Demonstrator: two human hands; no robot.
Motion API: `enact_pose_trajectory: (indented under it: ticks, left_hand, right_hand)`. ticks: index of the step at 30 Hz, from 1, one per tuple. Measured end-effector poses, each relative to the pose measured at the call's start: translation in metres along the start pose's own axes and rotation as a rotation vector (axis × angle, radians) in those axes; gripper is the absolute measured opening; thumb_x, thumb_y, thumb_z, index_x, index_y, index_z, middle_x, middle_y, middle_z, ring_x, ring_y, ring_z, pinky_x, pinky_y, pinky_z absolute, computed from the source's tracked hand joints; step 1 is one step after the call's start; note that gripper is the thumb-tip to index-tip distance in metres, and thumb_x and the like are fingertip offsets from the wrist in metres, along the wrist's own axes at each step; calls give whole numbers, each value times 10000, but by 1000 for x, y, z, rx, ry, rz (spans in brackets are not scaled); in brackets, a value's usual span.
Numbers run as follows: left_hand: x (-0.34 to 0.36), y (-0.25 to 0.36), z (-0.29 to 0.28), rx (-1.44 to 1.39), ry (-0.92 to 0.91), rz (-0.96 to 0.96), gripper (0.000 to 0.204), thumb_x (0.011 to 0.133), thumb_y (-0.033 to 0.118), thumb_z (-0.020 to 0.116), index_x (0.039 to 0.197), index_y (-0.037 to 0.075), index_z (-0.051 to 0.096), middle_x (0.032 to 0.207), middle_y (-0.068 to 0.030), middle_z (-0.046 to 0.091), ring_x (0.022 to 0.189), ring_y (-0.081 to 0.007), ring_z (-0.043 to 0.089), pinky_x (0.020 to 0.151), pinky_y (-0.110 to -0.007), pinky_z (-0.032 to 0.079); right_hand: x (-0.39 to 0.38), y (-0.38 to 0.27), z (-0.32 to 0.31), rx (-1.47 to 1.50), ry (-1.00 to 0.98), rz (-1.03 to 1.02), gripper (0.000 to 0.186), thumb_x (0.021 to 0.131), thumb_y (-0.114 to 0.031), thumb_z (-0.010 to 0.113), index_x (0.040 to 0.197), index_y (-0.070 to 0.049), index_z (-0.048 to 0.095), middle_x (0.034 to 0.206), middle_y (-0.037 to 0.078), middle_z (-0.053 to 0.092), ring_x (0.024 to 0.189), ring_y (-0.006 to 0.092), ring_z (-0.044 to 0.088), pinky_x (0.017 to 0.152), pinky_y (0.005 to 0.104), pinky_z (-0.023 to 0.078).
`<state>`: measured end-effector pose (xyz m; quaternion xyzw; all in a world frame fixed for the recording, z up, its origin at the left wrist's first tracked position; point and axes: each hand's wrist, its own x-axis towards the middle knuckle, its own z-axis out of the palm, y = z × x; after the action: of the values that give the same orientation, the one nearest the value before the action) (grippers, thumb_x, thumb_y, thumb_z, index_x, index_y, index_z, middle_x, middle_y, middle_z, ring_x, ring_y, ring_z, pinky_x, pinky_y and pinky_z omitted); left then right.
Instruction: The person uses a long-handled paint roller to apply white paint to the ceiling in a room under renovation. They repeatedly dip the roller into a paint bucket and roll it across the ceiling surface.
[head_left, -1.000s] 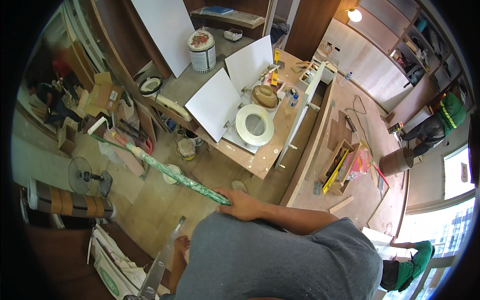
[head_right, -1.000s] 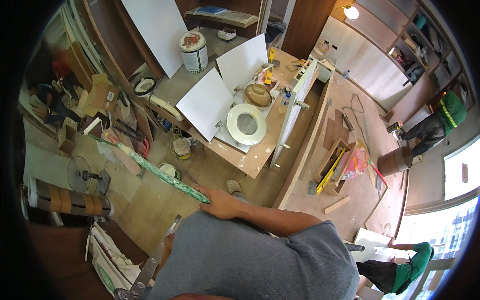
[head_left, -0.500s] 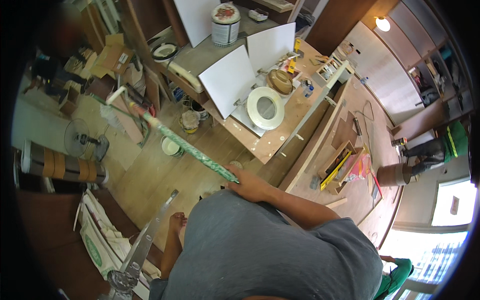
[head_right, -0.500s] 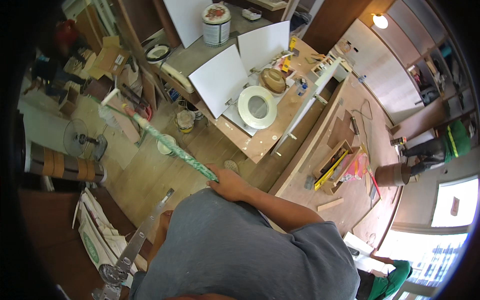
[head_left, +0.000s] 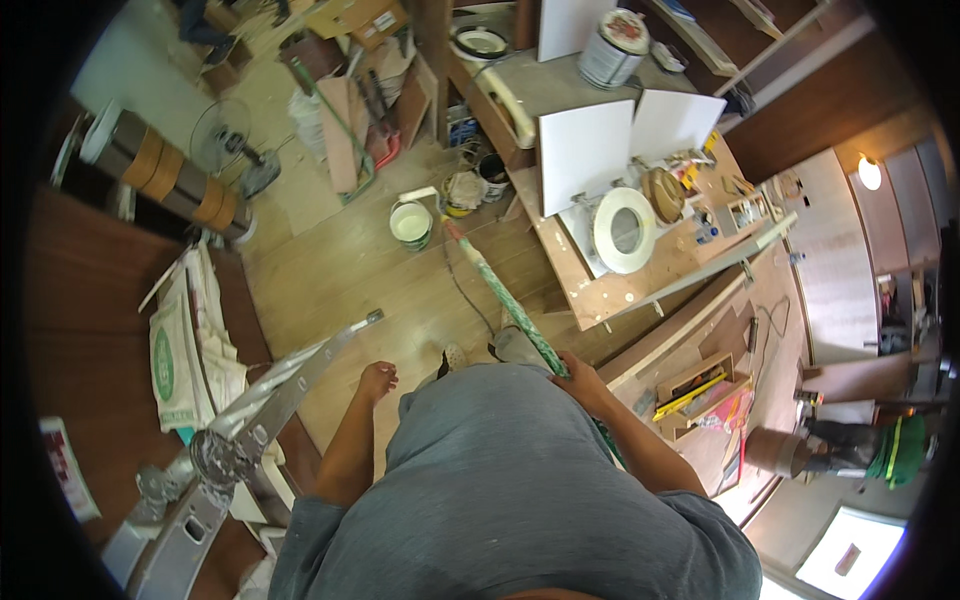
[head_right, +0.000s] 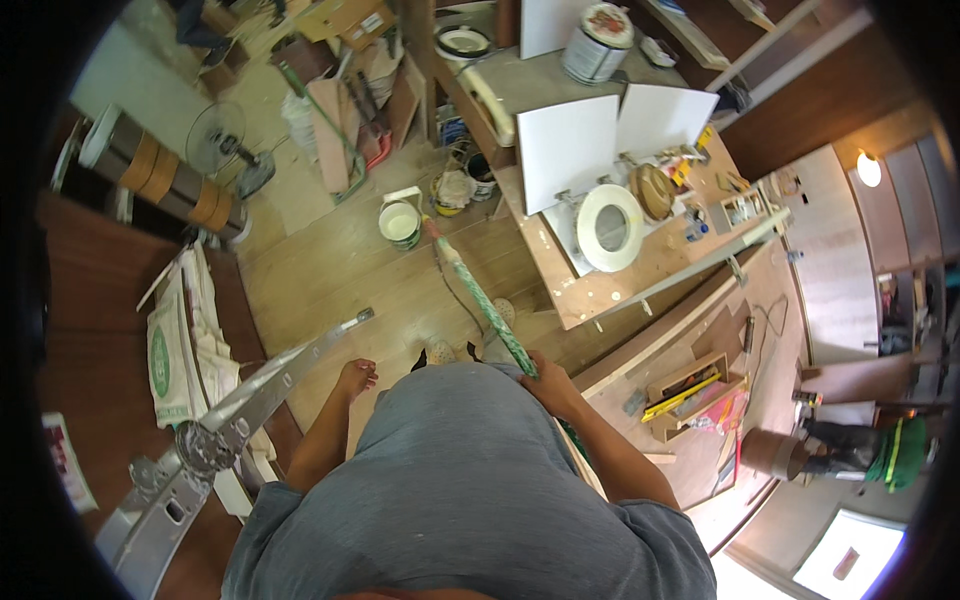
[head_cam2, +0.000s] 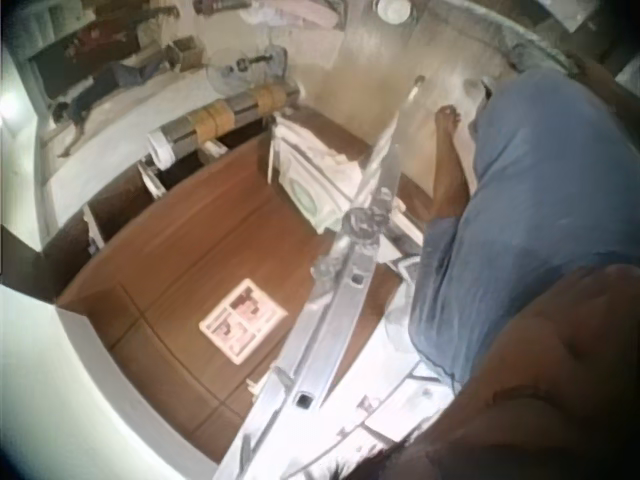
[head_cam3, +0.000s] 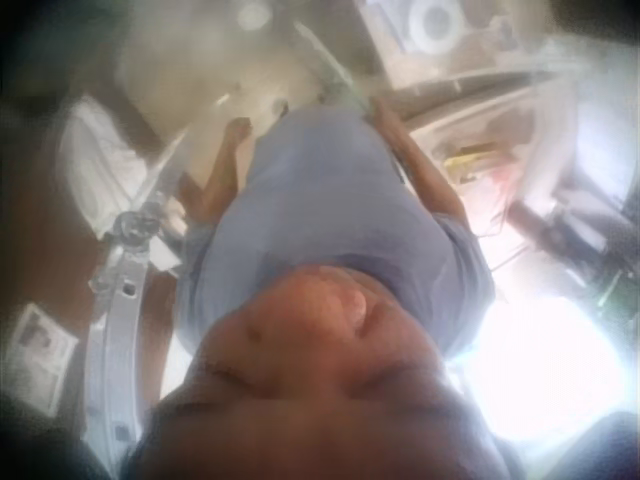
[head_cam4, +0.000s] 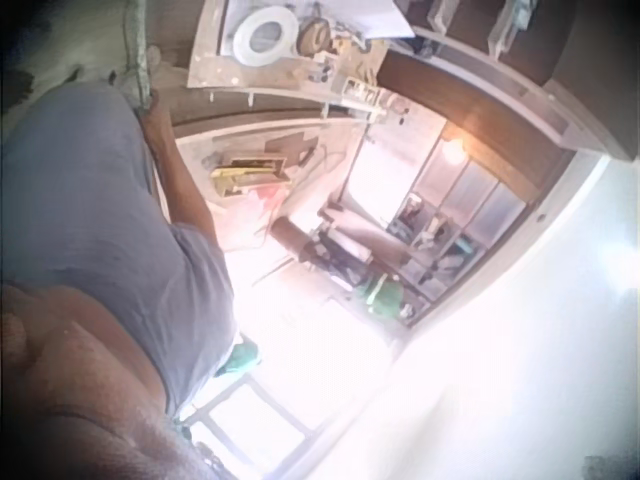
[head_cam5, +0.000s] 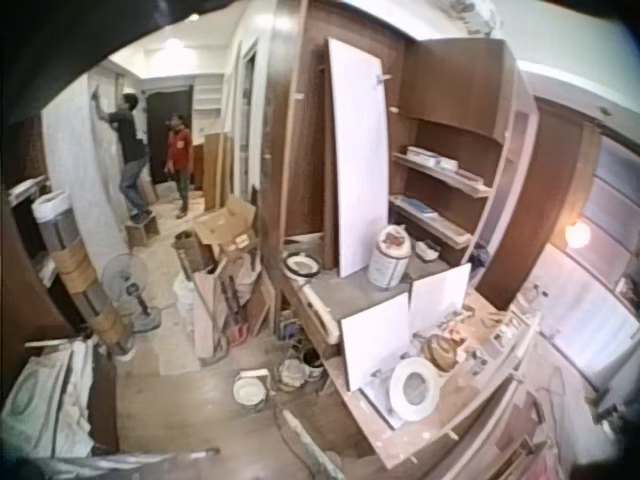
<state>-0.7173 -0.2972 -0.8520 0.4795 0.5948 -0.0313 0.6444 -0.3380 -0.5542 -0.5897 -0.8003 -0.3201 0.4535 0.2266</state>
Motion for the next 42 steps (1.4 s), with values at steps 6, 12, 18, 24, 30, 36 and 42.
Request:
enact_pose_trajectory:
  ticks: [6,12,18,24,30,36,42]
  left_hand:
    - [-21,-32,-7,-74,32,-47,161,955,137,645,1068,32,690,814,-95,710,661,-192,661,564,-337,508]
    - [-48,-79,-22,-100,108,-126,152,962,136,630,1048,25,690,832,-104,711,684,-196,676,577,-337,530]
    - [-74,-95,-33,-184,203,-214,150,966,129,603,1056,50,693,846,-102,716,689,-188,677,560,-317,521]
    - [-88,-62,-40,-190,268,-249,155,968,129,603,1077,61,691,867,-100,728,688,-177,674,560,-300,510]
    - [-91,-9,-58,-1,258,-70,228,1006,182,627,1166,33,689,892,-107,734,712,-182,681,599,-300,529]
    - [-93,83,-73,-95,350,-47,338,1020,229,627,1239,-26,665,905,-132,737,752,-177,692,652,-298,551]
    - [-102,123,-75,91,304,-25,358,1020,242,626,1261,-22,660,953,-136,747,766,-178,699,694,-300,561]
  right_hand:
    - [30,4,10,-113,-82,25,528,952,-242,668,1402,-5,526,1104,288,696,906,375,726,814,439,565]
    - [100,-5,23,-28,-131,113,528,934,-196,666,1395,3,504,863,251,694,575,307,689,540,430,554]
    - [193,9,46,-102,-164,125,531,929,-176,675,1406,-21,500,823,176,687,571,250,661,501,399,559]
    - [259,0,54,-142,-170,147,487,912,-172,644,1350,10,537,867,239,709,604,324,716,550,434,589]
    - [317,-20,55,-216,-218,185,420,904,-101,551,1305,19,542,970,267,721,697,354,745,603,440,618]
    - [382,-12,73,-191,-208,202,431,876,-72,547,1293,36,531,1101,293,706,937,401,739,794,468,610]
    - [428,-18,83,-298,-183,154,391,877,-55,527,1252,55,544,1089,314,693,834,428,736,677,478,606]
